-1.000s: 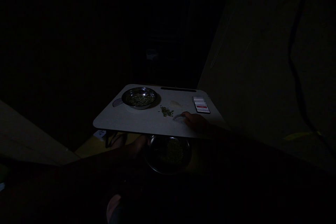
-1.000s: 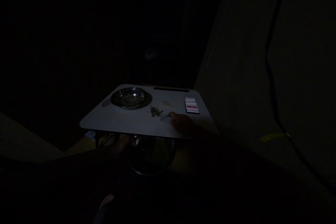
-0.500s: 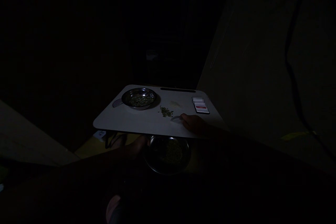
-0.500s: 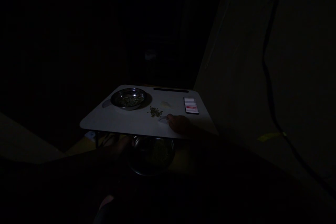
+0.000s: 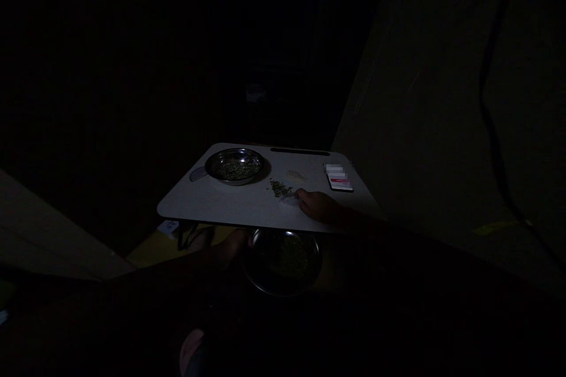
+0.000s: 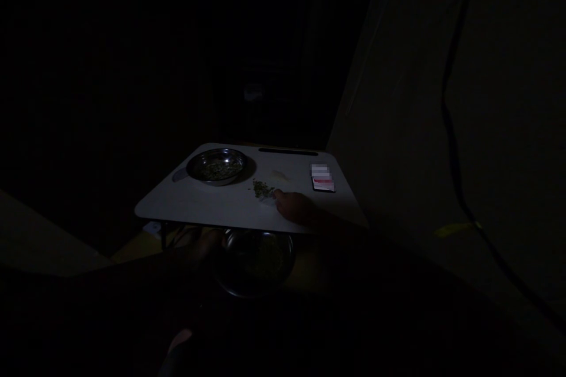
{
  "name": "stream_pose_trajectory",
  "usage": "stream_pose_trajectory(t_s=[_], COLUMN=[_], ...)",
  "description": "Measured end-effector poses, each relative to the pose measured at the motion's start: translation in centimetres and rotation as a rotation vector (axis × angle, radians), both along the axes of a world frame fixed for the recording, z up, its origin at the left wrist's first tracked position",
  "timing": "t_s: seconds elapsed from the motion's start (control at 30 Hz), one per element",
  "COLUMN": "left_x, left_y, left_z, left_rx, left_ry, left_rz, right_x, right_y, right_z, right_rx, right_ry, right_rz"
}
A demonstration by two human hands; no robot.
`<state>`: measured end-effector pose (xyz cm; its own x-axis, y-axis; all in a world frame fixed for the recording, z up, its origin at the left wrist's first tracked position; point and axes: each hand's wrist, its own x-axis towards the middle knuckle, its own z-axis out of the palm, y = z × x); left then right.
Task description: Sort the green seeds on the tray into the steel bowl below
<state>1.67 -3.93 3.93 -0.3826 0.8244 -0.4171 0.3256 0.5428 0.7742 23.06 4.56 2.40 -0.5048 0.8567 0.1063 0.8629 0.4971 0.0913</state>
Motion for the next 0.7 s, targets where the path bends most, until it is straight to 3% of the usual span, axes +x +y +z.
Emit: stream_pose_trajectory(t_s=[0.07, 0.2, 0.27, 0.4, 0.6, 0.7], left_x=[0.2, 0.1, 0.0, -0.3, -1.2, -1.2], left_y=[-0.3, -0.3, 0.2, 1.2, 1.4, 1.5], left_z=[0.7, 0.9, 0.2, -1.9, -3.5, -3.8], left_rx=[-0.119, -0.102, -0.100, -0.202, -0.032, -0.052], left_ry=[-0.004, -0.003, 0.004, -0.230, -0.069, -0.129], left_rz=[0.010, 0.015, 0.020, -0.148, 0.002, -0.075], right_x=[-0.2, -0.6, -0.9, -1.5, -1.5, -1.4], right_y=[0.0, 0.1, 0.3, 0.5, 0.4, 0.4], right_z=[0.0, 0.0, 0.0, 0.0, 0.1, 0.0], right_rx=[-0.005, -0.011, -0.015, -0.029, -0.043, -0.036], right_ry=[0.000, 0.005, 0.006, 0.001, -0.002, -0.024], right_rz=[0.000, 0.019, 0.020, 0.017, 0.006, -0.006])
